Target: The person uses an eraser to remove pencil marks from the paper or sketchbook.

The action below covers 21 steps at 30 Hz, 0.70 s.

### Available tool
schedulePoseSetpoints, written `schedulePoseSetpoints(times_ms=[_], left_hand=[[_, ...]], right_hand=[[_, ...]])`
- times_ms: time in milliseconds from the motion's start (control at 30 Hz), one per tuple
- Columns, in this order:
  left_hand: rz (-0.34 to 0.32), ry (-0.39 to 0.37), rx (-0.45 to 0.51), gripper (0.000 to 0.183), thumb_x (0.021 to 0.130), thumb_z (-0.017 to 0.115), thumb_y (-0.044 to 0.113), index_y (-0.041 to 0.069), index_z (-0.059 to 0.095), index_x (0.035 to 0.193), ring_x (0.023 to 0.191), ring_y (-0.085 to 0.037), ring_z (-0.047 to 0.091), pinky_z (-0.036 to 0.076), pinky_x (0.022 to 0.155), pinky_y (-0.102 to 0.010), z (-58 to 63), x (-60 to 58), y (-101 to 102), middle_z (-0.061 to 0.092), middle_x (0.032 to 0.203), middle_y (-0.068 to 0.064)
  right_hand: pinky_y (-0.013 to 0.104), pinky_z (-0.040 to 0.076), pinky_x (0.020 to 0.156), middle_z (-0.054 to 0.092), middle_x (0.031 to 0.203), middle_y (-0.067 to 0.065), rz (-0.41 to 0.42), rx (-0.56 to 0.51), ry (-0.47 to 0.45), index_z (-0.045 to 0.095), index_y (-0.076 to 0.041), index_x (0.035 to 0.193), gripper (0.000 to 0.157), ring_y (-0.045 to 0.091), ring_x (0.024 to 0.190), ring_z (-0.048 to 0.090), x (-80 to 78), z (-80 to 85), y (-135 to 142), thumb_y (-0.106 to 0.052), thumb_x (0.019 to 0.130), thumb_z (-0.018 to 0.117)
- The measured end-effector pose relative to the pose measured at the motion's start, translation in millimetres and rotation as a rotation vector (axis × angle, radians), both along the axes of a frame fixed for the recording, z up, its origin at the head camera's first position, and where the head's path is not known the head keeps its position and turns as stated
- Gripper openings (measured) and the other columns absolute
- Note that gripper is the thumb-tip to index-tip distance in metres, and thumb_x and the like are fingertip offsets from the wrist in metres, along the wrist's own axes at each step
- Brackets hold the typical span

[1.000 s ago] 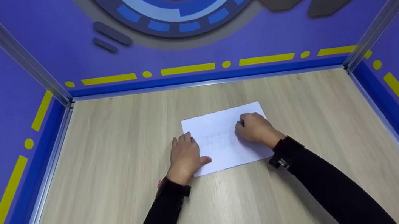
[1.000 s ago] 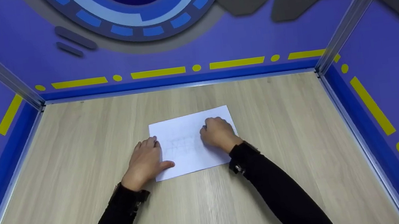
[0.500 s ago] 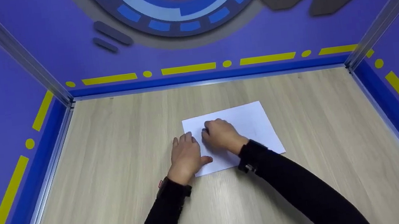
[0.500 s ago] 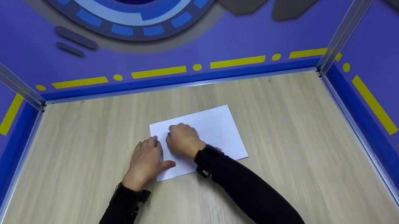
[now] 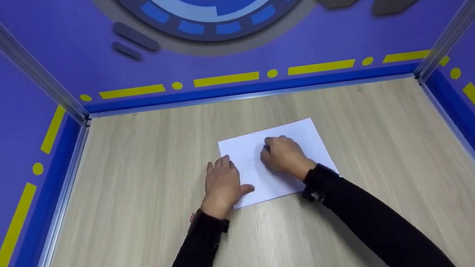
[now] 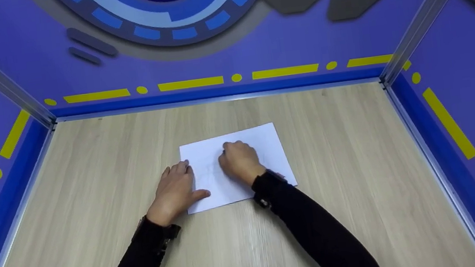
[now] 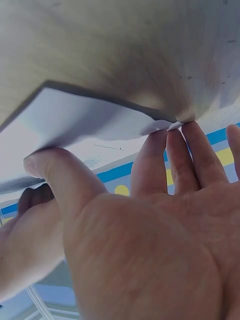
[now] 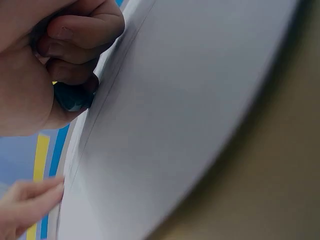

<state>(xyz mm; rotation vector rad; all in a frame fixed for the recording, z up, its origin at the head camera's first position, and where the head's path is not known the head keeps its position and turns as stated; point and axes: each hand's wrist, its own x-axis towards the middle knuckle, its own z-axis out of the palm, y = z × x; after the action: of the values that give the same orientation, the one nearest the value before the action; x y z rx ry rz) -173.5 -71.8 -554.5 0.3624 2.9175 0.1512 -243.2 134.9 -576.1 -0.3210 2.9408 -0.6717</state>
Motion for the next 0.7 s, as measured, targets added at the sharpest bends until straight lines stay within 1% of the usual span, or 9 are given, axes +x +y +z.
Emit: schedulePoseSetpoints(times_ms=[67, 167, 267, 367, 400, 533, 700], left_hand=[[0.008, -0.002, 0.005, 0.102, 0.091, 0.081, 0.067, -0.011, 0.059, 0.152, 0.157, -0.037, 0.047, 0.032, 0.135, -0.058, -0.2, -0.4, 0.1, 0.052, 0.166, -0.023], [0.018, -0.015, 0.018, 0.102, 0.091, 0.082, 0.066, -0.011, 0.057, 0.153, 0.159, -0.037, 0.046, 0.031, 0.135, -0.058, -1.0, -1.6, 0.7, 0.051, 0.167, -0.023], [0.022, -0.017, 0.023, 0.102, 0.091, 0.082, 0.066, -0.012, 0.057, 0.153, 0.159, -0.037, 0.045, 0.03, 0.136, -0.059, -1.7, -2.6, 1.5, 0.05, 0.168, -0.023], [0.022, -0.012, 0.019, 0.102, 0.092, 0.082, 0.066, -0.012, 0.058, 0.152, 0.158, -0.038, 0.046, 0.03, 0.136, -0.059, -1.4, -2.1, 1.9, 0.051, 0.167, -0.024], [0.021, -0.008, 0.019, 0.102, 0.091, 0.082, 0.066, -0.012, 0.059, 0.152, 0.158, -0.038, 0.047, 0.031, 0.135, -0.059, -1.2, -1.7, 1.9, 0.051, 0.166, -0.024], [0.021, -0.005, 0.023, 0.101, 0.091, 0.083, 0.066, -0.012, 0.06, 0.151, 0.157, -0.038, 0.048, 0.031, 0.135, -0.059, -1.3, -0.1, 1.7, 0.053, 0.165, -0.024], [0.02, -0.006, 0.032, 0.1, 0.091, 0.083, 0.065, -0.012, 0.06, 0.151, 0.158, -0.038, 0.046, 0.031, 0.135, -0.059, -2.0, 0.2, 2.0, 0.052, 0.165, -0.024]], right_hand=[[0.056, 0.057, 0.077, 0.072, 0.086, 0.018, -0.016, -0.018, 0.025, 0.063, -0.008, 0.082, 0.022, 0.035, 0.081, 0.066, -0.7, -0.8, 16.4, -0.021, 0.1, 0.062], [0.052, 0.053, 0.071, 0.066, 0.078, 0.014, -0.039, -0.035, 0.053, 0.056, -0.01, 0.076, 0.024, 0.032, 0.075, 0.06, -1.4, -0.9, 42.4, -0.018, 0.097, 0.063], [0.044, 0.046, 0.064, 0.056, 0.073, 0.008, -0.062, -0.043, 0.049, 0.052, -0.012, 0.074, 0.025, 0.028, 0.071, 0.055, -2.9, -1.4, 67.8, -0.017, 0.097, 0.062], [0.038, 0.04, 0.063, 0.052, 0.073, 0.005, -0.088, -0.037, 0.021, 0.052, -0.012, 0.075, 0.025, 0.026, 0.07, 0.053, -4.2, -1.0, 89.5, -0.018, 0.097, 0.061], [0.037, 0.039, 0.063, 0.051, 0.074, 0.005, -0.097, -0.034, 0.011, 0.052, -0.011, 0.076, 0.024, 0.026, 0.071, 0.052, -4.4, -1.1, 95.6, -0.019, 0.098, 0.06], [0.038, 0.04, 0.065, 0.056, 0.078, 0.008, -0.134, -0.019, -0.027, 0.056, -0.009, 0.081, 0.021, 0.028, 0.075, 0.055, -2.8, -0.4, 112.1, -0.02, 0.099, 0.06], [0.039, 0.042, 0.067, 0.06, 0.083, 0.011, -0.15, -0.011, -0.052, 0.063, -0.006, 0.088, 0.021, 0.028, 0.078, 0.058, -0.7, 0.2, 117.2, -0.022, 0.101, 0.059]])
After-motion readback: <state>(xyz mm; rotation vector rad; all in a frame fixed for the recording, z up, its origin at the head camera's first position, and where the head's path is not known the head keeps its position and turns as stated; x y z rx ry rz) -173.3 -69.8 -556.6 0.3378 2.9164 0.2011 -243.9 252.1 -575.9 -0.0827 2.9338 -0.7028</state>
